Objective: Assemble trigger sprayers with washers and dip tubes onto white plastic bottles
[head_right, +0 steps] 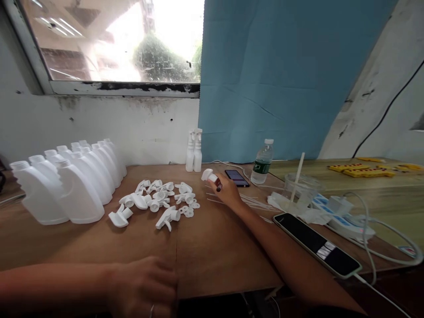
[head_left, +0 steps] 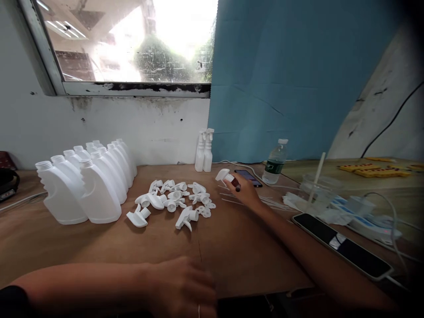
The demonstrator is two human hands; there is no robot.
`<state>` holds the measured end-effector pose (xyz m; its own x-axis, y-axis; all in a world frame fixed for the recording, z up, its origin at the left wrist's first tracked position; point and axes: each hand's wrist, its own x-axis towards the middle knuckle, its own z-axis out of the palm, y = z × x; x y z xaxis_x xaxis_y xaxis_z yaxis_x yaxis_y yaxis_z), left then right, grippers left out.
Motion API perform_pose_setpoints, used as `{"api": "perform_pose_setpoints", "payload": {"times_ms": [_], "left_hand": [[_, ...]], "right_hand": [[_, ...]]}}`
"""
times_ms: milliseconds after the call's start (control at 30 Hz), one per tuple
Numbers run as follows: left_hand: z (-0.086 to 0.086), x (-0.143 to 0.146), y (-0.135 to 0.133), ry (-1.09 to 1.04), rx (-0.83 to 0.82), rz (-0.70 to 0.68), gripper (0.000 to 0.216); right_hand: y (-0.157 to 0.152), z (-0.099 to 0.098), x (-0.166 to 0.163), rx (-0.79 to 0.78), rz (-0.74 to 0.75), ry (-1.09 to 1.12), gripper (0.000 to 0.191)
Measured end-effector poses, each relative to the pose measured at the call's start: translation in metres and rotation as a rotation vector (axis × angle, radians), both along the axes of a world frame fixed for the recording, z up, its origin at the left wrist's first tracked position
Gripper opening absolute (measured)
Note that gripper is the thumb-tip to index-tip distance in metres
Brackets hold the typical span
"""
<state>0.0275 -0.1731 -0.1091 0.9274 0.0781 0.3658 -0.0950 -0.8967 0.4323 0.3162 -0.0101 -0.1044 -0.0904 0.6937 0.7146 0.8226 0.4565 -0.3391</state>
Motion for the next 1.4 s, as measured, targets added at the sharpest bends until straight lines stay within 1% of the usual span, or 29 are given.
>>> {"api": "perform_pose_setpoints", "payload": {"times_ms": [33, 67, 167, 233, 333, 400, 500, 567, 600, 700, 767, 833, 900, 967, 1033, 1100, 1167, 1233, 1333, 1400], "left_hand": [[0.000, 0.005, 0.011, 0.007, -0.039, -0.008, 0.014], [0.001, 0.008, 0.020, 0.014, -0.103, 0.017, 0.014], [0.001, 0.010, 0.034, 0.023, -0.327, 0.213, 0.016], [-0.001, 0.007, 0.040, -0.010, -0.405, 0.324, 0.019], [-0.009, 0.003, 0.051, -0.089, -0.492, 0.462, 0.023], [-0.014, 0.003, 0.059, -0.164, -0.582, 0.552, 0.024], [-0.019, 0.006, 0.069, -0.365, -0.821, 0.613, 0.028], [-0.018, 0.006, 0.073, -0.496, -0.954, 0.622, 0.034], [-0.017, 0.006, 0.074, -0.531, -0.989, 0.625, 0.037], [-0.012, 0.004, 0.074, -0.573, -1.007, 0.593, 0.045], [-0.009, 0.004, 0.073, -0.567, -1.000, 0.551, 0.051], [-0.009, 0.004, 0.073, -0.521, -1.012, 0.520, 0.052], [-0.010, 0.006, 0.075, -0.456, -1.068, 0.480, 0.051], [-0.013, 0.006, 0.078, -0.453, -1.159, 0.434, 0.049], [-0.017, 0.006, 0.083, -0.503, -1.266, 0.398, 0.042], [-0.018, 0.004, 0.089, -0.541, -1.381, 0.361, 0.036], [-0.018, 0.002, 0.093, -0.560, -1.492, 0.325, 0.035], [-0.017, 0.000, 0.095, -0.577, -1.575, 0.317, 0.036], [-0.015, 0.000, 0.093, -0.582, -1.589, 0.370, 0.040], [-0.015, 0.002, 0.091, -0.565, -1.570, 0.404, 0.041]], "right_hand": [[-0.001, -0.001, -0.002, 0.008, 0.012, -0.011, 0.030], [-0.003, -0.001, -0.004, 0.012, 0.029, -0.018, 0.029], [-0.009, -0.003, -0.012, 0.010, 0.089, -0.018, 0.027], [-0.015, -0.005, -0.020, 0.002, 0.121, -0.024, 0.027], [-0.024, -0.010, -0.033, 0.000, 0.175, -0.050, 0.027], [-0.029, -0.014, -0.042, 0.034, 0.237, -0.092, 0.025], [-0.037, -0.019, -0.054, 0.134, 0.345, -0.168, 0.022], [-0.041, -0.019, -0.060, 0.209, 0.417, -0.215, 0.021], [-0.043, -0.019, -0.063, 0.243, 0.452, -0.239, 0.021], [-0.049, -0.016, -0.068, 0.301, 0.518, -0.290, 0.019], [-0.053, -0.014, -0.071, 0.302, 0.552, -0.290, 0.019], [-0.056, -0.013, -0.074, 0.287, 0.595, -0.269, 0.020], [-0.060, -0.012, -0.076, 0.243, 0.637, -0.251, 0.023], [-0.064, -0.011, -0.077, 0.150, 0.650, -0.202, 0.034], [-0.069, -0.011, -0.077, 0.027, 0.634, -0.079, 0.045], [-0.074, -0.011, -0.077, -0.066, 0.605, 0.073, 0.048], [-0.077, -0.011, -0.077, -0.104, 0.580, 0.186, 0.046], [-0.079, -0.011, -0.077, -0.099, 0.564, 0.223, 0.038], [-0.081, -0.008, -0.078, 0.013, 0.563, 0.161, 0.018], [-0.082, -0.005, -0.080, 0.074, 0.589, 0.074, 0.010]]}}
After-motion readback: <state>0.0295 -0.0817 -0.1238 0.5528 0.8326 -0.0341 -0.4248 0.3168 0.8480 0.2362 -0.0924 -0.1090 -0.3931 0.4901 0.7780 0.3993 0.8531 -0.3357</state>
